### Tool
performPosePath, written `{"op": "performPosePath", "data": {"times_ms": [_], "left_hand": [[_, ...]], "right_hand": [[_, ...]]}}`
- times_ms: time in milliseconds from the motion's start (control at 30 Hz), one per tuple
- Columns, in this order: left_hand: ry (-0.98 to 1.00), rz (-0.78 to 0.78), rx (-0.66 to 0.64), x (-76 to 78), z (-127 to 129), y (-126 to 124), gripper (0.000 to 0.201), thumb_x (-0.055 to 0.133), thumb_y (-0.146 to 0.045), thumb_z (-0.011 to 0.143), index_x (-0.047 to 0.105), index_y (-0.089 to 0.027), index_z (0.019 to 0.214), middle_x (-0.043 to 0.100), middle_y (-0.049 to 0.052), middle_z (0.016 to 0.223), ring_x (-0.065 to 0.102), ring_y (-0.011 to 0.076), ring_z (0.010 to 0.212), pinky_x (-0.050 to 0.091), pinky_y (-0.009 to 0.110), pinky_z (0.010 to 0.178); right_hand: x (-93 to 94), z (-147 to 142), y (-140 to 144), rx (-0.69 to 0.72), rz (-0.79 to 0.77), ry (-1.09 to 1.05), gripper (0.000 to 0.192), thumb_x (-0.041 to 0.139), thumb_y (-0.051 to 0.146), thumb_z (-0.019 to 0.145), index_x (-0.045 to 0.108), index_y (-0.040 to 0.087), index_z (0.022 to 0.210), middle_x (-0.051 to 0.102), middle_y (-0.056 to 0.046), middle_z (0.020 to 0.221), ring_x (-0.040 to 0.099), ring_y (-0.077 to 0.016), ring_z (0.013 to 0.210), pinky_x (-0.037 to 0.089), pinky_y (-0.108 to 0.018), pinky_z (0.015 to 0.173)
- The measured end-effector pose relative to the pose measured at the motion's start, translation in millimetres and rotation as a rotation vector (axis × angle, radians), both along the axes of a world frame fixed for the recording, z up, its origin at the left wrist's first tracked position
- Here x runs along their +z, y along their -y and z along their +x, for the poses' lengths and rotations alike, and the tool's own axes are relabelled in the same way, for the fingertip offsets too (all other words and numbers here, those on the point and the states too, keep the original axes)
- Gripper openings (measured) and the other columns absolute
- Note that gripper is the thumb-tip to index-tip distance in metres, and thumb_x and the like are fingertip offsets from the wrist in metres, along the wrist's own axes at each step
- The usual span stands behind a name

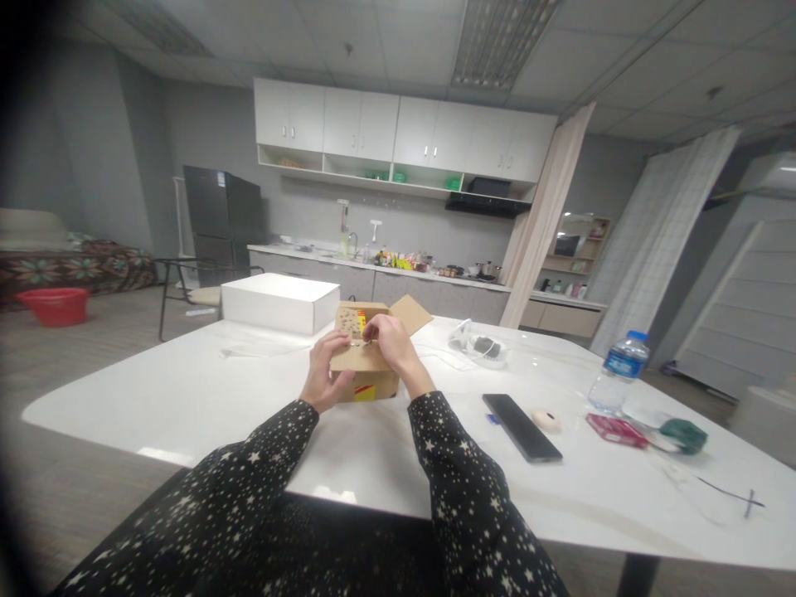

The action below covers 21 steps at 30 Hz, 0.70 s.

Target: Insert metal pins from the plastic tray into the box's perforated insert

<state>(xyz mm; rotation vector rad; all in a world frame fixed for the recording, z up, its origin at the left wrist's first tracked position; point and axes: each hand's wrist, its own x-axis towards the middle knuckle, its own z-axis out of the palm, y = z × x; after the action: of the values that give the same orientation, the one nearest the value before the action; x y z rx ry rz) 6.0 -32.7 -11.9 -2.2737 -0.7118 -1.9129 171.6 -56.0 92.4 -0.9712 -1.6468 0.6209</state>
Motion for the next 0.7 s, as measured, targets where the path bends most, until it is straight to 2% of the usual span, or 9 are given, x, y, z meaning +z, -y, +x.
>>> {"op": "performPosePath", "data": {"times_ms": [167, 333, 700], "left_hand": [[0.009, 0.010, 0.033, 0.3, 2.7, -0.4, 0.053, 0.065, -0.058, 0.085, 0.054, -0.022, 0.122, 0.059, 0.014, 0.128, 0.053, 0.0321, 0.128, 0.041, 0.052, 0.109], [0.041, 0.029, 0.037, -0.8, 4.8, -2.2, 0.050, 0.065, -0.056, 0.086, 0.054, -0.022, 0.122, 0.060, 0.013, 0.127, 0.054, 0.0314, 0.127, 0.041, 0.052, 0.109], [0.031, 0.043, 0.055, -0.1, 5.1, -1.3, 0.047, 0.064, -0.053, 0.087, 0.053, -0.022, 0.121, 0.061, 0.012, 0.125, 0.056, 0.0301, 0.125, 0.043, 0.049, 0.108]], "right_hand": [[-1.2, -0.4, 0.0, 0.005, 0.027, 0.032, 0.036, 0.040, 0.032, 0.080, 0.061, 0.021, 0.053, 0.066, -0.005, 0.066, 0.054, -0.0180, 0.065, 0.041, -0.031, 0.064], [-1.4, -0.9, 0.6, 0.005, 0.059, 0.065, 0.036, 0.038, 0.031, 0.081, 0.060, 0.021, 0.054, 0.065, -0.005, 0.066, 0.054, -0.0181, 0.068, 0.042, -0.031, 0.070], [-3.8, -3.4, -3.0, -0.036, 0.018, -0.002, 0.023, 0.039, 0.027, 0.080, 0.059, 0.021, 0.071, 0.064, -0.003, 0.073, 0.054, -0.0177, 0.070, 0.043, -0.031, 0.071]]}}
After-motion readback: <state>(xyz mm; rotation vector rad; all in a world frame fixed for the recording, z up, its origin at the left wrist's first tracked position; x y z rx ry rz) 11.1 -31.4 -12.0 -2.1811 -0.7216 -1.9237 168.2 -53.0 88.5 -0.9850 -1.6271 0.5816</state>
